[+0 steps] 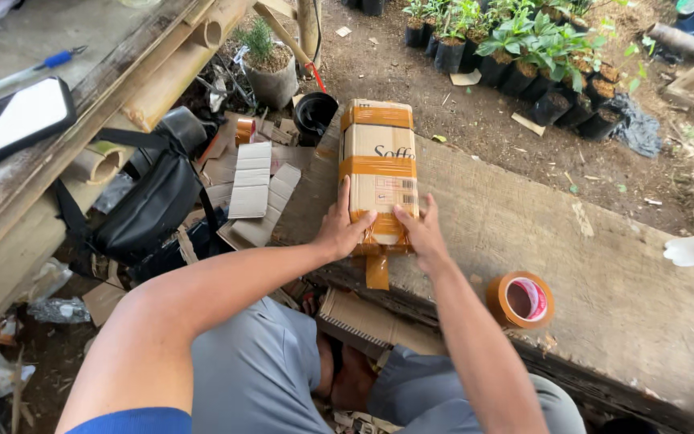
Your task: The person tapes a cardboard box with brown packing tape on a wooden workbench. They apply multiple strips of tape across the box, rotate it to seal different sides, and press the tape down to secure it.
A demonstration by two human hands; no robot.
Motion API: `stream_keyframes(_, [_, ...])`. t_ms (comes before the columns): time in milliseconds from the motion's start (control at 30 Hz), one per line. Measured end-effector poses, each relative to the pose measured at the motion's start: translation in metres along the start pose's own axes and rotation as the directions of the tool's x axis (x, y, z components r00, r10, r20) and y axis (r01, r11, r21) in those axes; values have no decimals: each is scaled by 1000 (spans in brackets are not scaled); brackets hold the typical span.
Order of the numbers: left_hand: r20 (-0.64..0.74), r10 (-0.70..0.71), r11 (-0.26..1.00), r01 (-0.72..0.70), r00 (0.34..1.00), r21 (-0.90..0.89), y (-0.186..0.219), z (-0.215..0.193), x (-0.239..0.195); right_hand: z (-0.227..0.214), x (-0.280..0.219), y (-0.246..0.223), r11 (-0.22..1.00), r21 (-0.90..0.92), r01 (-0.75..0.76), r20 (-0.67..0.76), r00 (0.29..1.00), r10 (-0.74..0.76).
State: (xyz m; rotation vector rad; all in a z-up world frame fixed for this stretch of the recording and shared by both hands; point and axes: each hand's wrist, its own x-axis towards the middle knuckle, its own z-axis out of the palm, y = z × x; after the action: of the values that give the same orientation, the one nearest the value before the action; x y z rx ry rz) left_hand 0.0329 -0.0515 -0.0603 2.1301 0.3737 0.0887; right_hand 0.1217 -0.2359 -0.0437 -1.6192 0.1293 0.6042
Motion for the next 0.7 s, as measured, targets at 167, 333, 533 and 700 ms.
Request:
stream_keyframes(167, [107, -169, 981, 178, 980, -82, 20, -16, 19, 12, -21, -22, 990, 90, 109, 4, 994, -110])
stream_keyframes(333, [70, -130, 900, 148, 989, -409, 53, -51, 16, 25, -61, -60, 972, 226, -59, 128, 991, 30])
stream_keyframes(533, [-170, 251, 888, -297, 953, -351, 108, -101, -1, 32, -89, -101, 950, 267, 163, 81, 978, -191])
stream_keyframes(700, [13, 240, 715, -167, 971, -679, 143, -132, -12, -15, -88, -120, 690, 715, 114, 241, 886, -396])
